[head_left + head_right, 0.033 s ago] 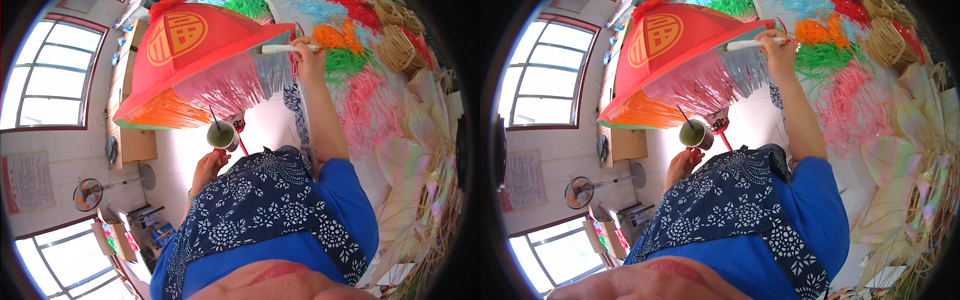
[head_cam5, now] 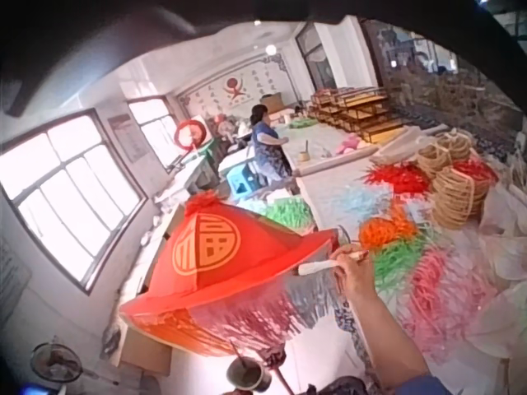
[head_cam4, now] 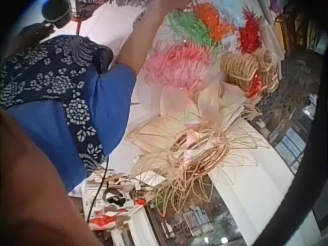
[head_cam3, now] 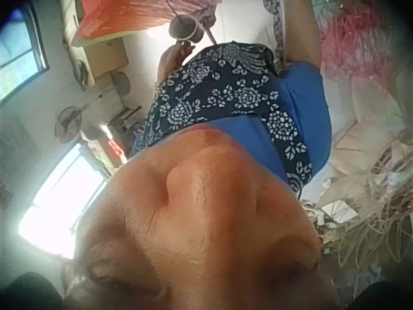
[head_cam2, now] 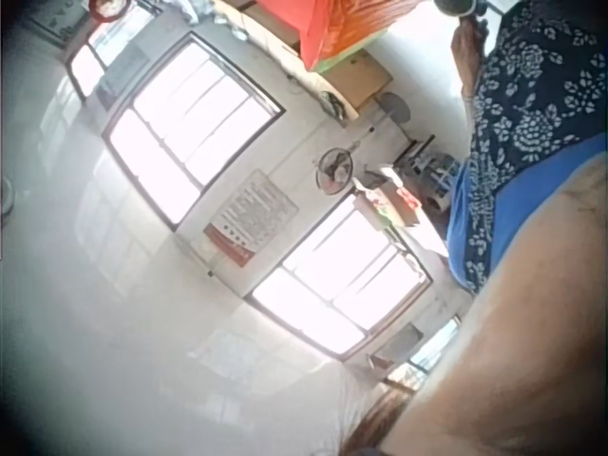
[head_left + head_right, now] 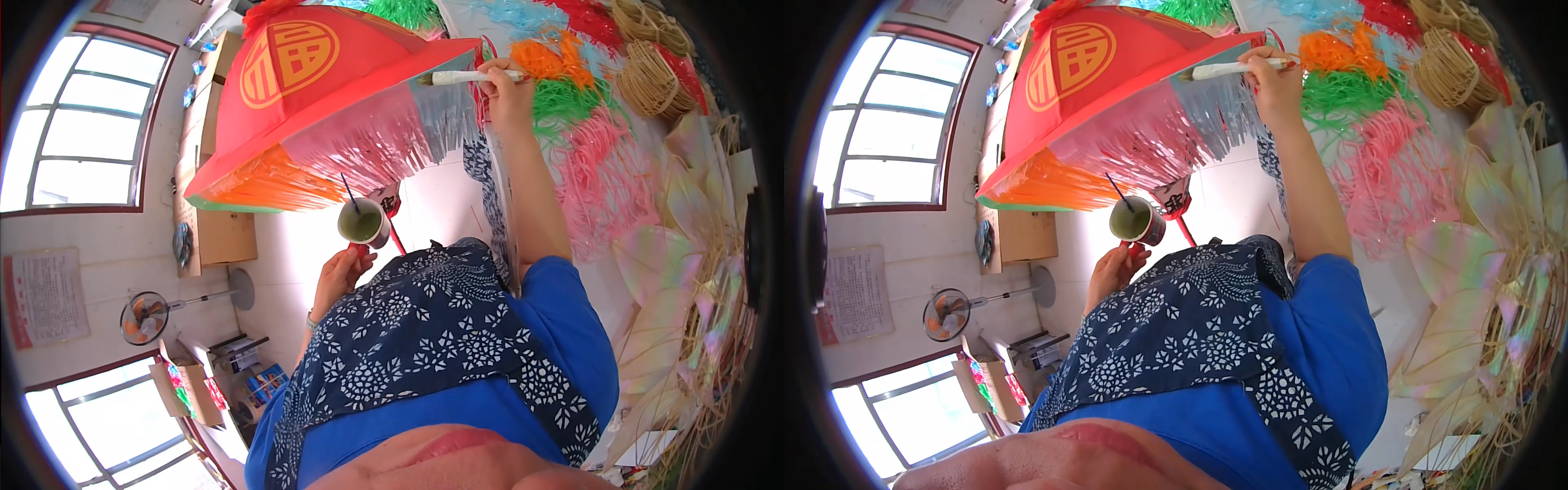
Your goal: Assembling decorative items by attaching colorful plastic fringe to a red conical base and applying adhesive with a brush.
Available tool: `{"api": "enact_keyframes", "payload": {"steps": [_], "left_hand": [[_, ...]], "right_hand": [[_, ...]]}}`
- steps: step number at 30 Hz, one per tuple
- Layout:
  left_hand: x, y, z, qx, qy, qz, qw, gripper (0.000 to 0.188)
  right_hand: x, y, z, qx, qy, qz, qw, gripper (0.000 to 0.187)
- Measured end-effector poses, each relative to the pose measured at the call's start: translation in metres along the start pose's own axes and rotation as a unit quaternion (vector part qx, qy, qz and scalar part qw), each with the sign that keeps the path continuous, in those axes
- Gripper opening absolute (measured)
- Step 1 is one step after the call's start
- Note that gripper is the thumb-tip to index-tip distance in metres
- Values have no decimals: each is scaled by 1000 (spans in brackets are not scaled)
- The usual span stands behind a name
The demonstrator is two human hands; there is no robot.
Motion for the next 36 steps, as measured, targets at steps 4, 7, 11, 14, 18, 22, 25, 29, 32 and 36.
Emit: {"api": "enact_keyframes", "payload": {"steps": [4,7,11,14,18,22,25,29,32,36], "left_hand": [[-3,-2,3,1,-1,3,1000,32],[-4,-1,3,3,-5,-7,1000,31],[-4,4,3,-3,-7,-16,1000,27],[-5,3,5,-13,-6,-20,1000,24],[1,8,3,2,2,1,1000,30],[1,6,3,-5,-12,-14,1000,24],[3,8,2,0,-21,-12,1000,27],[2,8,9,-33,-28,41,998,34],[-7,5,25,-85,-33,88,992,38],[-24,15,47,-133,-60,173,974,40]], "right_hand": [[15,-27,28,39,37,40,998,10],[32,-46,45,32,60,50,996,10],[43,-73,65,28,72,51,996,11],[49,-87,75,67,78,43,994,11],[58,-101,90,83,77,41,993,13],[67,-120,106,112,70,14,991,14],[61,-126,112,118,35,-29,992,14],[12,-143,81,250,-61,-129,958,16],[-29,-134,22,237,-41,-3,971,22],[-58,-86,-100,202,26,29,979,27]]}}
Point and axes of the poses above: each hand's wrist, its own z-axis towards the middle knuckle, its own y-axis out of the palm, x = y × z, the point moved 8 cm from there along z, towards the middle knuckle, and after that the axes turned 11 degrees about x, right-handed, at the moved point
